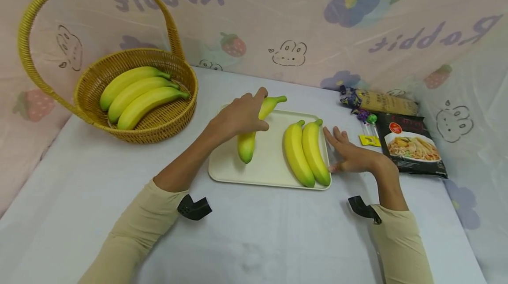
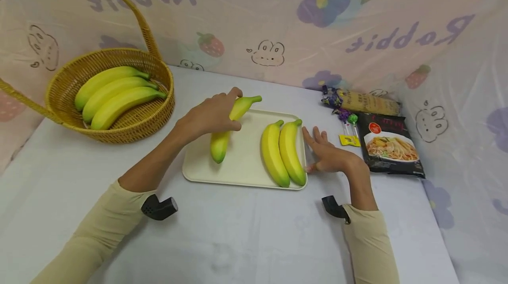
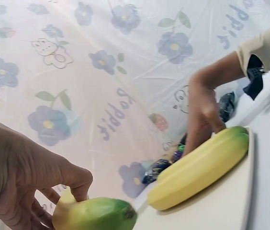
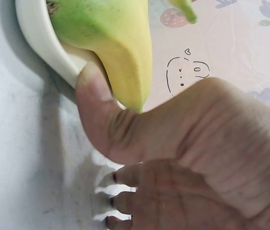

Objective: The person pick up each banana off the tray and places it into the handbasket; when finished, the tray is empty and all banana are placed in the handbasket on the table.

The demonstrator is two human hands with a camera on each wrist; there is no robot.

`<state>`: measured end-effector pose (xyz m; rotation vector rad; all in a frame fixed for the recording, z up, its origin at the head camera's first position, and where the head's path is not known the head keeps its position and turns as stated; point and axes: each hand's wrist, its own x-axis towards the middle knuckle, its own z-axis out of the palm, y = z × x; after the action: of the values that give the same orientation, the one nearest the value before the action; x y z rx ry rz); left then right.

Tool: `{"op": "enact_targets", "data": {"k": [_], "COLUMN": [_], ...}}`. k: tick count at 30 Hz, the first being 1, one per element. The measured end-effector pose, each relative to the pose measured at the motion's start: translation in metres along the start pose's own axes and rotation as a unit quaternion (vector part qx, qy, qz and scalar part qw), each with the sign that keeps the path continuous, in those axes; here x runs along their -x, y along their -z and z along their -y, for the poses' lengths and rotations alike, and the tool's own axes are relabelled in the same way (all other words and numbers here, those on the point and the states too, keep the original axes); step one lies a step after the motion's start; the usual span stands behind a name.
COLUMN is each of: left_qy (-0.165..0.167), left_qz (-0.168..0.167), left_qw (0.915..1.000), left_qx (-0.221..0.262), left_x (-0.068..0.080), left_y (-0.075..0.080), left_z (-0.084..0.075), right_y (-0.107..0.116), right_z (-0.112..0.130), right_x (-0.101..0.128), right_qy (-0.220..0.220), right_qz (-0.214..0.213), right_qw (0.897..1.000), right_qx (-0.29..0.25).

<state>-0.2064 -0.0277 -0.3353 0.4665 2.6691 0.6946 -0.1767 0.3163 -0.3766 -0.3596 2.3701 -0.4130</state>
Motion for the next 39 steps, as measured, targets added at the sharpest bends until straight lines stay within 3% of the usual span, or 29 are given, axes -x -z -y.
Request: {"op": "enact_targets", "data": {"k": [7,17,24,32,39], "left_qy": [0.001,-0.027,0.003,0.000,0.050], "left_qz": [-0.039,-0.107,-0.115,-0.158,-0.167], "left_qw": [0.9991,0.9930,0.9934,0.9875,0.9846], "left_qx": [0.016,0.041,0.003,0.001,0.002], "left_x": [0.010,0.030,0.054,0.074,0.084], "left_y": [0.024,0.053,0.073,0.090,0.105], "left_z": [0.009,0.021,0.030,0.046,0.069], "right_y": [0.000,-0.001,0.000,0.000,-0.001], "right_z": [-0.001,-0.001,-0.001,-0.001,0.000], "right_x": [0.001,0.001,0.000,-0.001,-0.002], "right_qy": [-0.001,0.002,0.001,0.002,0.003], "right_qz": [0.001,0.004,0.004,0.005,0.005], "right_qw": [1.000,1.000,1.000,1.000,1.000], "right_qx": [0.000,-0.003,0.000,0.000,-0.003]}}
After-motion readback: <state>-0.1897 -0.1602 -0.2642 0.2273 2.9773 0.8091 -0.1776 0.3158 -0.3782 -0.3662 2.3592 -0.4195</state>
